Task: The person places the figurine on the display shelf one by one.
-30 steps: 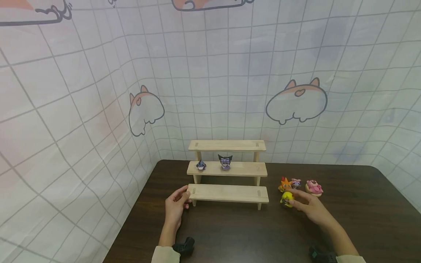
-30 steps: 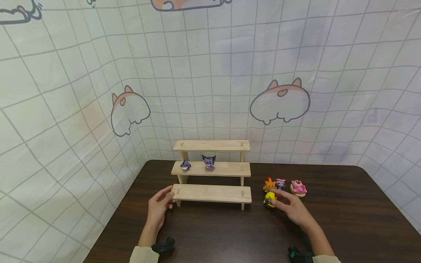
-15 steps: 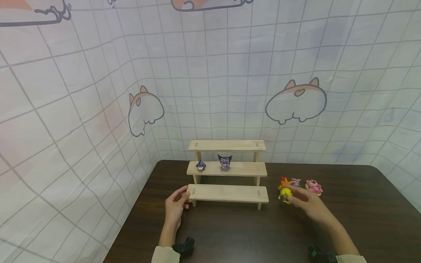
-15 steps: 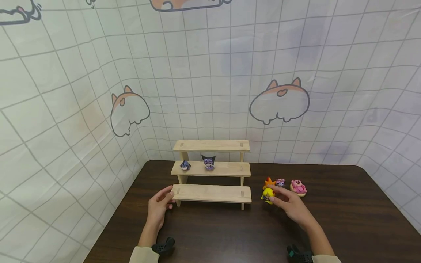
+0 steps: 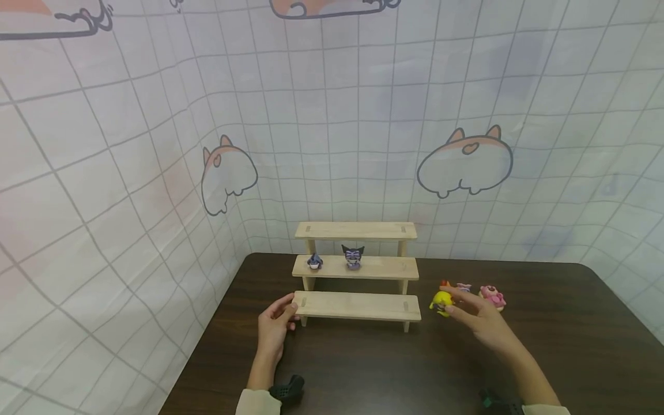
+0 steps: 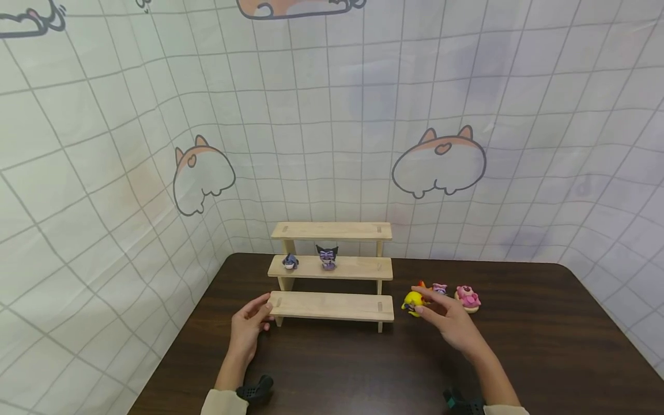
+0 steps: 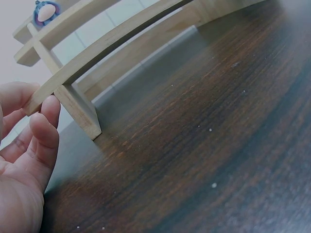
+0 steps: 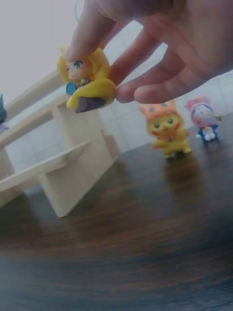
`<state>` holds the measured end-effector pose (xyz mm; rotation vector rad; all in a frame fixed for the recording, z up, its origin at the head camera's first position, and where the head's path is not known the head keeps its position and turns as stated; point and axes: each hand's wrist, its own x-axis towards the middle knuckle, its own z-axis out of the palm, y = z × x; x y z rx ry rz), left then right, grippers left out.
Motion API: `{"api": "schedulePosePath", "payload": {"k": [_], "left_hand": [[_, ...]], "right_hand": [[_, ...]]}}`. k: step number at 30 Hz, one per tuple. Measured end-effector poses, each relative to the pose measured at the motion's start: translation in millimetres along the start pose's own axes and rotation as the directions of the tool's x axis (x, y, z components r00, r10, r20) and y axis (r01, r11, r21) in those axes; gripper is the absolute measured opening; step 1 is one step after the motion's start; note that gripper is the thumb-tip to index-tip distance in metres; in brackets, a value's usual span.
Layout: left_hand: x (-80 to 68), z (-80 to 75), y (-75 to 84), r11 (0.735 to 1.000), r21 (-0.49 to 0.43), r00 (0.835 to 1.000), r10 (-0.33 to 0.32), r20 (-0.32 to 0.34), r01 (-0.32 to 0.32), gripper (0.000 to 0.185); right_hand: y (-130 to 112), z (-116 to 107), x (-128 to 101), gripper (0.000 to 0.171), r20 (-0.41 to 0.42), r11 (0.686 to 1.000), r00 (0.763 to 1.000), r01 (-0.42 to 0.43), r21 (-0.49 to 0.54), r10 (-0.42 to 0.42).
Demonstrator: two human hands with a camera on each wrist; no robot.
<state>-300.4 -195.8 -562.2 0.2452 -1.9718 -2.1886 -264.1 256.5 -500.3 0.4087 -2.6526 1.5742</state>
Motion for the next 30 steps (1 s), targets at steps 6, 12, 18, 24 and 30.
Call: {"api": "schedulePosePath", "payload": {"k": [6,12,18,24,30], "left_hand": [[1.1,-0.6,-1.0,1.0,0.011,1.0,0.004,-0.005,-0.004,0.033],[1.5,-1.5,-0.4,1.0,0.004,1.0,0.002,-0.003,-0.002,0.034],[0.4,-3.1,2.1,1.0,0.007,1.0,0.001,-0.002,-0.001,0.034],[1.1,-3.9,3.1,0.999,-0.015,0.999,-0.032,0.021,0.033,0.033],[1.7,-3.1,2.1,0.999,-0.017,0.999,-0.043,0.034,0.043,0.033]], "right_hand": [[-9.0,8.3,2.6,0.044,-0.038,0.997,0.998,0.061,0.047,-0.06],[-15.8,20.1,8.3,0.043,-0.066,0.992,0.991,0.119,0.052,-0.116],[-29.9,28.8,18.5,0.043,-0.055,0.993,0.991,0.12,-0.01,-0.12],[-46.1,23.7,38.3,0.047,-0.018,0.985,0.987,0.157,-0.073,-0.159],[-57.5,17.1,60.7,0.049,0.036,0.985,0.986,0.162,-0.051,-0.16]]}}
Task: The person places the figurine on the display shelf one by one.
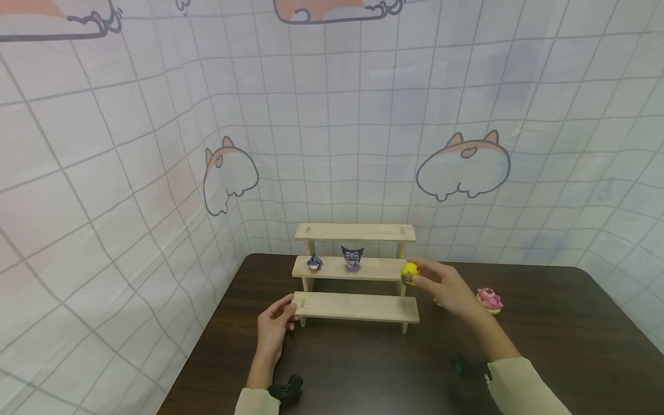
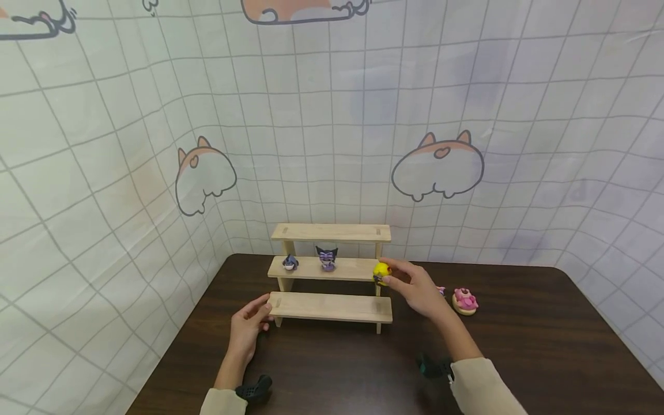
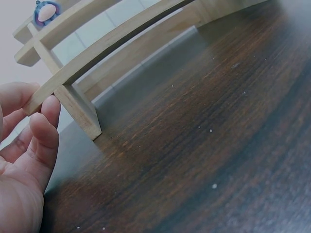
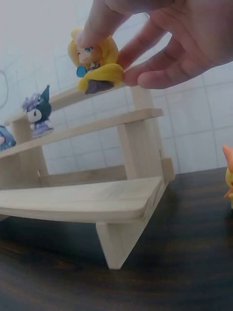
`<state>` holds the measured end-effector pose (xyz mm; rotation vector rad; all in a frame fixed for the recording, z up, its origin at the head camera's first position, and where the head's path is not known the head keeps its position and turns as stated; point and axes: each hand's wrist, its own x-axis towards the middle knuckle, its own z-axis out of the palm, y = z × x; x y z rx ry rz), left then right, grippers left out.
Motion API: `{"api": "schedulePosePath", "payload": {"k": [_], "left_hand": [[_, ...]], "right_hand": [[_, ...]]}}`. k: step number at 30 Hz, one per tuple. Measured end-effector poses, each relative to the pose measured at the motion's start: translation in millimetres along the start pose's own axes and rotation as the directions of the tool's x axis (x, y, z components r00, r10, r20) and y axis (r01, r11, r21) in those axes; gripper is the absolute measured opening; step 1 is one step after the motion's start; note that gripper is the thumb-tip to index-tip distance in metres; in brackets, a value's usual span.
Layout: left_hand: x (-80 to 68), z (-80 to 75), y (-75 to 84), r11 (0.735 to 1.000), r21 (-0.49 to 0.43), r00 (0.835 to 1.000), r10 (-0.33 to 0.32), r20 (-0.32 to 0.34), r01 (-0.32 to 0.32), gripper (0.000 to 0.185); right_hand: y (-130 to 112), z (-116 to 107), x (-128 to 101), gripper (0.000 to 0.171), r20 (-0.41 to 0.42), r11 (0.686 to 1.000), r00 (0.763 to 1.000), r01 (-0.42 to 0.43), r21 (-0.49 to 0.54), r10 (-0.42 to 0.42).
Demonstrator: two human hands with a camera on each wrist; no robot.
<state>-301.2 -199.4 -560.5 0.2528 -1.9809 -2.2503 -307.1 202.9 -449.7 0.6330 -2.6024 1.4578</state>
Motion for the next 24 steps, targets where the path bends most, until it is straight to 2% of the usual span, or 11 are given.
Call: {"api": "schedulePosePath", "payload": {"k": [8,14,20,24], "left_hand": [[0.3,0.8,-2.3,1.0,0.004,0.999,0.022,-0.034,-0.022,0.035],[0.6,0.9,-3.4,0.999,0.017,0.998,0.035,-0.043,-0.034,0.036],[-0.6,1.7,-2.4,0.999,0.015,0.999,0.029,-0.04,-0.029,0.036],[-7.5,3.1,8.7,1.0,0.019,1.0,0.011,-0.021,-0.011,0.034]], "right_hand": [[-5.9,4.5,24.8,0.046,0.061,0.999,0.997,-0.053,-0.009,0.054],[-3.5,9.3,39.1,0.045,0.073,0.997,0.995,-0.07,-0.028,0.072],[-0.3,13.3,49.3,0.045,0.084,0.998,0.995,-0.054,-0.021,0.055],[2.1,15.6,53.7,0.042,0.089,0.998,0.995,-0.05,-0.031,0.052]]}}
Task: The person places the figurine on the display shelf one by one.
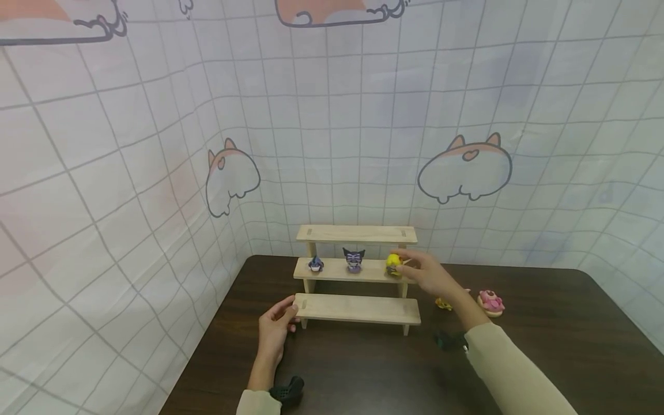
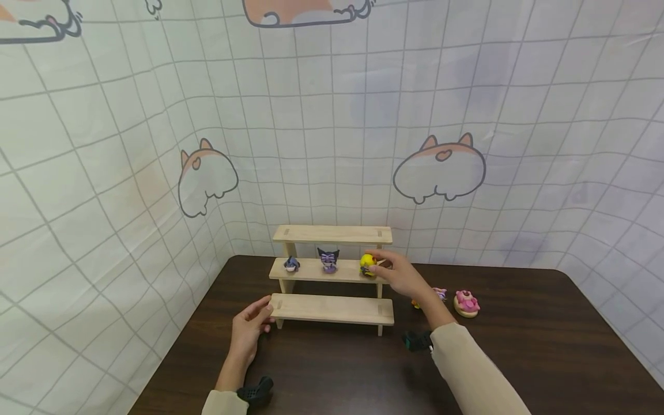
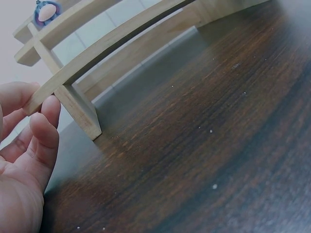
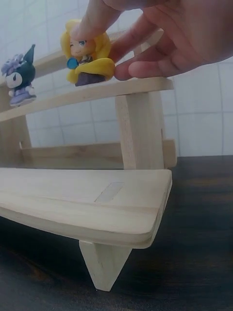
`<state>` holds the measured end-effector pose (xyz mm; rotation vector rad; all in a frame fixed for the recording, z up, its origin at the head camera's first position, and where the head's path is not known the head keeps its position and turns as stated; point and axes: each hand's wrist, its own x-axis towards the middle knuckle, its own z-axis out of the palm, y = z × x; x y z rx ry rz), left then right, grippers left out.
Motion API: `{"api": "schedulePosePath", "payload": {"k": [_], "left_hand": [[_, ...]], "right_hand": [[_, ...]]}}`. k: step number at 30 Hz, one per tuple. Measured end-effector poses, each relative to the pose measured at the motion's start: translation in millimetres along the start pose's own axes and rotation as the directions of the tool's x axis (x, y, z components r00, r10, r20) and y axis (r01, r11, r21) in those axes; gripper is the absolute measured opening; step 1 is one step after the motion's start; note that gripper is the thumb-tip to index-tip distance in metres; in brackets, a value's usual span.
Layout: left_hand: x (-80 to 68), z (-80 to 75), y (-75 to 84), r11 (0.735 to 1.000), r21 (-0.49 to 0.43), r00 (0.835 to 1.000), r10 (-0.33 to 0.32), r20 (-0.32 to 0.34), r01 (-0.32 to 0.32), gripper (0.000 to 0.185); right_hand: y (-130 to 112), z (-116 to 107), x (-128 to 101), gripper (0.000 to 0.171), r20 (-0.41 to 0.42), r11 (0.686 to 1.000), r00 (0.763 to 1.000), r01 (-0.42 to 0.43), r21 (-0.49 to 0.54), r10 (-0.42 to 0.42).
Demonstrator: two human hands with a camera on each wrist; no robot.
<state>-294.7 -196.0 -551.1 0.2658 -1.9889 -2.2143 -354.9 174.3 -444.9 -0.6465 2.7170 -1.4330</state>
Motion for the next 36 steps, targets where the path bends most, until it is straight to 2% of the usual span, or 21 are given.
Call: {"api": "schedulePosePath", "payload": {"k": [4,6,12,17,26,36], "left_hand": [[-0.1,-0.1,1.1,1.0,0.008,1.0,-0.015,0.005,0.015,0.034],[4.8,-1.0,-6.1,1.0,0.004,1.0,-0.015,-0.004,0.015,0.034],[8.2,-0.5,-13.0,1.0,0.013,1.0,0.014,-0.023,-0.014,0.036],[7.6,0.7,-13.2,0.999,0.02,0.999,0.031,-0.035,-0.031,0.036],[5.9,0.3,-10.1,1.0,0.013,0.999,0.019,-0.03,-0.019,0.035],[6.1,-0.1,-11.3,1.0,0.012,0.999,0.022,-0.028,-0.021,0.035]], "right_hand": [[1.1,1.0,1.9,0.039,-0.002,0.999,1.0,-0.014,-0.029,0.014],[0.4,1.6,2.3,0.04,-0.002,0.999,1.0,-0.019,-0.035,0.019],[1.5,3.3,1.5,0.039,-0.018,1.0,1.0,0.008,-0.028,-0.009],[2.4,5.3,-0.7,0.041,-0.023,1.0,0.999,0.031,0.004,-0.03],[0.0,8.7,-3.3,0.044,-0.039,1.0,0.999,0.022,0.008,-0.022],[1.2,14.7,0.7,0.045,-0.107,0.998,0.994,0.012,-0.059,-0.018]]}}
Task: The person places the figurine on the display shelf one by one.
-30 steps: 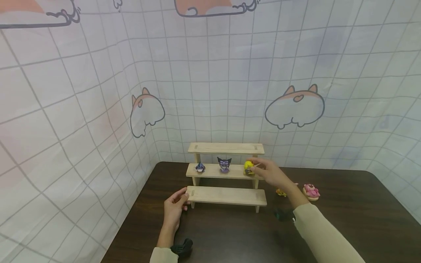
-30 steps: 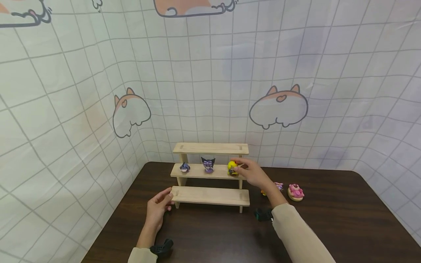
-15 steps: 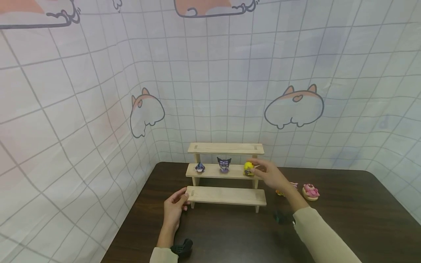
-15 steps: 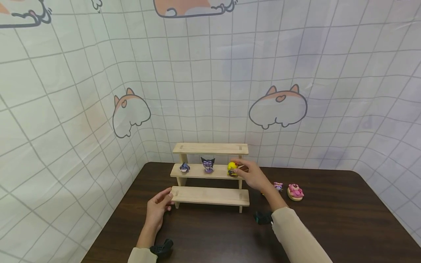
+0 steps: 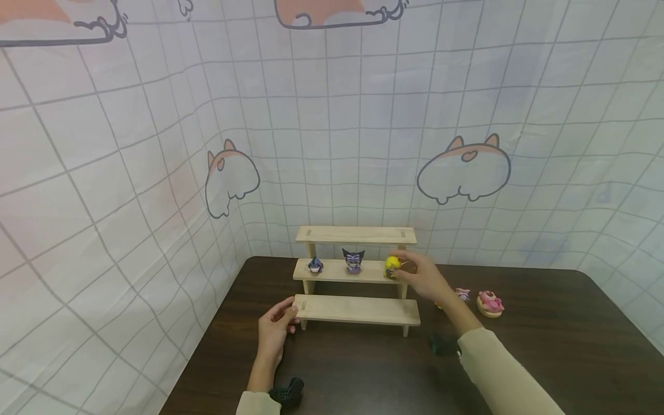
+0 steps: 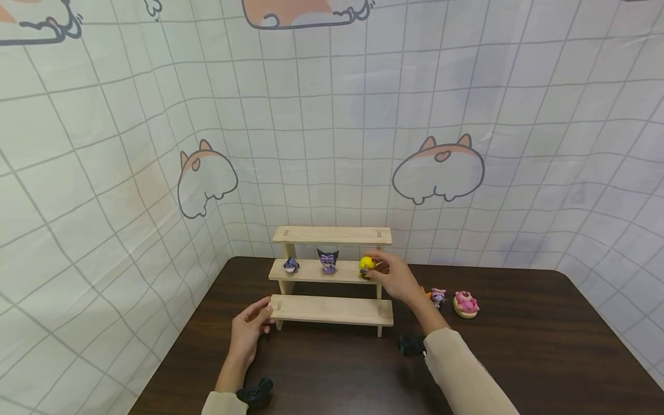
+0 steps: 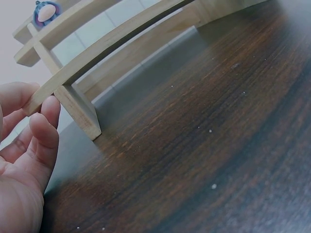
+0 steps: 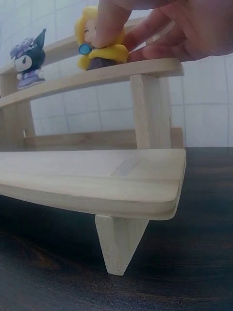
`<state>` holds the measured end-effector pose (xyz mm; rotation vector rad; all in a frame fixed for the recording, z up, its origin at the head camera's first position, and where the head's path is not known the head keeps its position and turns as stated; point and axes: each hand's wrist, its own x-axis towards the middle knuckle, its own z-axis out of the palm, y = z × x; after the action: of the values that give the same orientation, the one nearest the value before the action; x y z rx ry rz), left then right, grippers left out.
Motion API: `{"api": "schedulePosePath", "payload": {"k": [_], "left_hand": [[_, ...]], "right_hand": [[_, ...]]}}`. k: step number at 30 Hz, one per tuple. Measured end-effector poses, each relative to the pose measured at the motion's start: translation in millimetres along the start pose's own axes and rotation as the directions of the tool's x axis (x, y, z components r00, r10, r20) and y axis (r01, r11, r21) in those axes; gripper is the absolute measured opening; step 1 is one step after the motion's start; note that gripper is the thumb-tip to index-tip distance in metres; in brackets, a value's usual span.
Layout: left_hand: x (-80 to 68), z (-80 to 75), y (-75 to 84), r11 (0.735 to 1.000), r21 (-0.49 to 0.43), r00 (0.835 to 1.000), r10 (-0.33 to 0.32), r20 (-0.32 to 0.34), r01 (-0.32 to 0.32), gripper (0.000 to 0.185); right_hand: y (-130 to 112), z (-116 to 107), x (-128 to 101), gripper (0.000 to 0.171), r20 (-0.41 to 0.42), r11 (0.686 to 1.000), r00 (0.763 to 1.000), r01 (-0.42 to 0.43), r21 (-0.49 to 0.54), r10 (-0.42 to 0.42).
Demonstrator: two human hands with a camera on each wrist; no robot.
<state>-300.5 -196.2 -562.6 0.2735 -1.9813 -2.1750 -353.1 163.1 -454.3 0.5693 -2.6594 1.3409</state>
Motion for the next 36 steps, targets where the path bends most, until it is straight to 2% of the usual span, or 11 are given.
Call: {"api": "schedulePosePath", "payload": {"k": [8,19,26,32,36], "left_hand": [[0.3,-0.5,-1.5,1.0,0.006,1.0,0.02,0.002,-0.02,0.035],[1.2,0.3,-1.4,1.0,-0.002,1.0,0.007,-0.003,-0.007,0.032],[-1.1,0.2,2.7,1.0,-0.005,1.0,0.004,0.006,-0.004,0.033],[-7.4,1.3,15.1,0.999,-0.006,0.999,-0.033,0.04,0.033,0.034],[-0.3,-0.4,5.2,0.999,-0.01,0.999,-0.033,0.024,0.033,0.035]], "right_hand": [[1.8,2.3,2.8,0.044,-0.013,1.0,1.0,-0.02,-0.019,0.02],[2.1,2.9,3.9,0.045,-0.022,0.999,0.999,-0.03,-0.027,0.029],[7.3,0.2,-1.0,0.048,-0.042,0.999,0.999,-0.03,0.029,0.031],[19.6,-5.9,-14.4,0.046,-0.107,0.996,0.994,-0.02,0.084,0.029],[26.2,-11.3,-29.1,0.043,-0.164,0.995,0.986,-0.01,0.104,0.027]]}}
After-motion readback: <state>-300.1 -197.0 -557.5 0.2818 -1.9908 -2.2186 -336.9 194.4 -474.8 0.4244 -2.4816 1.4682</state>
